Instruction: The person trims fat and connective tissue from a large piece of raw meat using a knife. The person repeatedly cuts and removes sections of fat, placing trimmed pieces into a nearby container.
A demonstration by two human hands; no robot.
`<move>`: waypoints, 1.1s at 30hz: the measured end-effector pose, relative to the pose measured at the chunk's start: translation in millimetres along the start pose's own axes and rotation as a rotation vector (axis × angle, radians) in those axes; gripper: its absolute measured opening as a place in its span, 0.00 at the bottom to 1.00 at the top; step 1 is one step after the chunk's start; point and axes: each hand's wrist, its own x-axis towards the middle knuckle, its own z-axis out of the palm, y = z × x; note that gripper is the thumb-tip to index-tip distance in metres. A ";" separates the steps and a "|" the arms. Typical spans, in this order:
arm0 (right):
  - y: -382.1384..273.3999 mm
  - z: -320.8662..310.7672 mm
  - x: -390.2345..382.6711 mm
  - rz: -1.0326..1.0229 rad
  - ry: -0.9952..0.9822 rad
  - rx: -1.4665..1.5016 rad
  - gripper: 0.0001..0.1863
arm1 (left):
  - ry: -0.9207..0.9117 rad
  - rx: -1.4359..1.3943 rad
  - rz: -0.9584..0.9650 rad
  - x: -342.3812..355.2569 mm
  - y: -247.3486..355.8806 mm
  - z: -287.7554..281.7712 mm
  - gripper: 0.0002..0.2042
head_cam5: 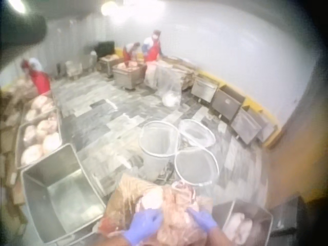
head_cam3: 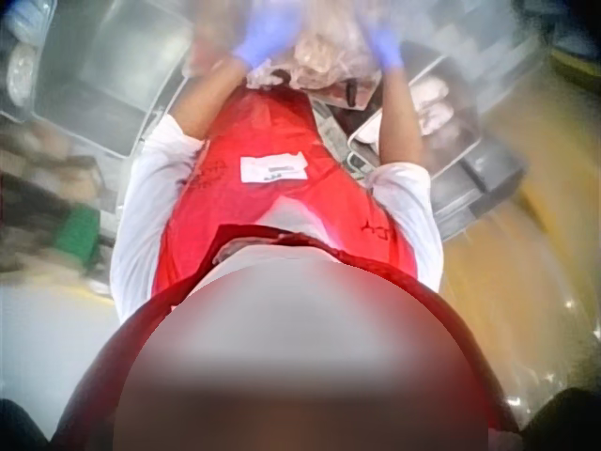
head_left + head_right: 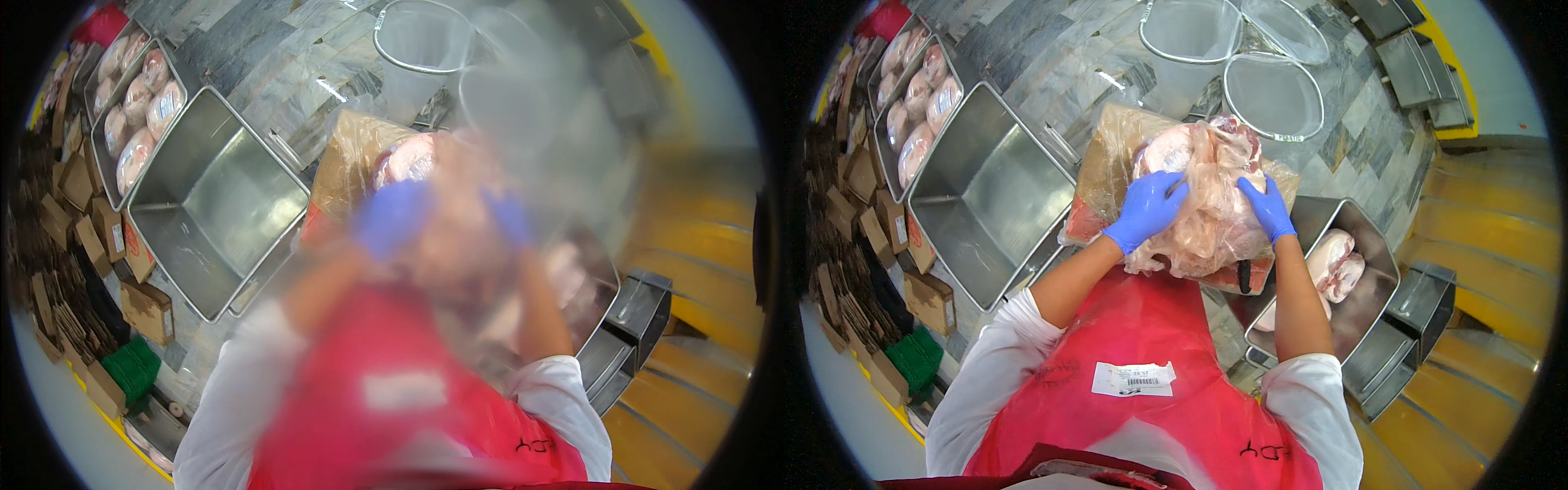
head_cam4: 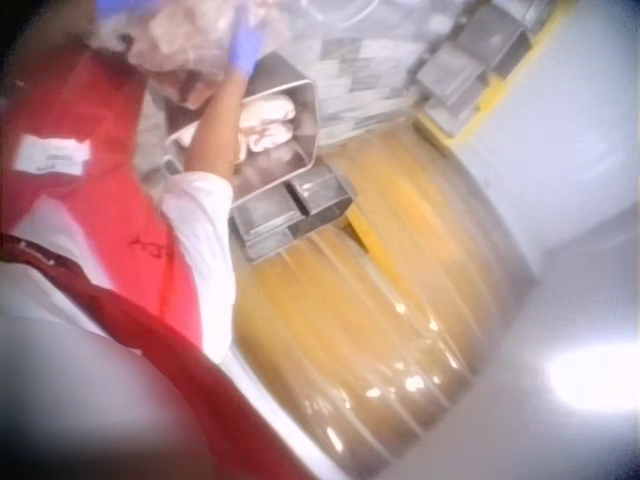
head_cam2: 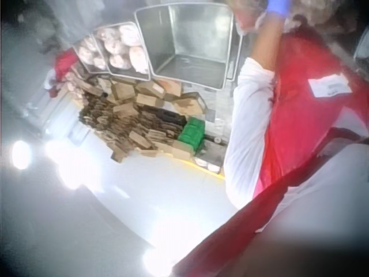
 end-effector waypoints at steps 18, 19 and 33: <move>-18.5 34.9 -194.8 -0.220 -0.517 0.008 0.27 | -0.308 0.724 0.293 -19.3 57.2 31.0 0.47; -7.0 45.1 -192.5 -0.192 -0.397 0.055 0.30 | -0.333 0.715 0.303 -25.7 58.5 30.7 0.45; -6.5 80.9 -155.7 -0.585 -0.054 -0.266 0.28 | -0.646 0.439 0.536 -16.5 43.0 -19.9 0.33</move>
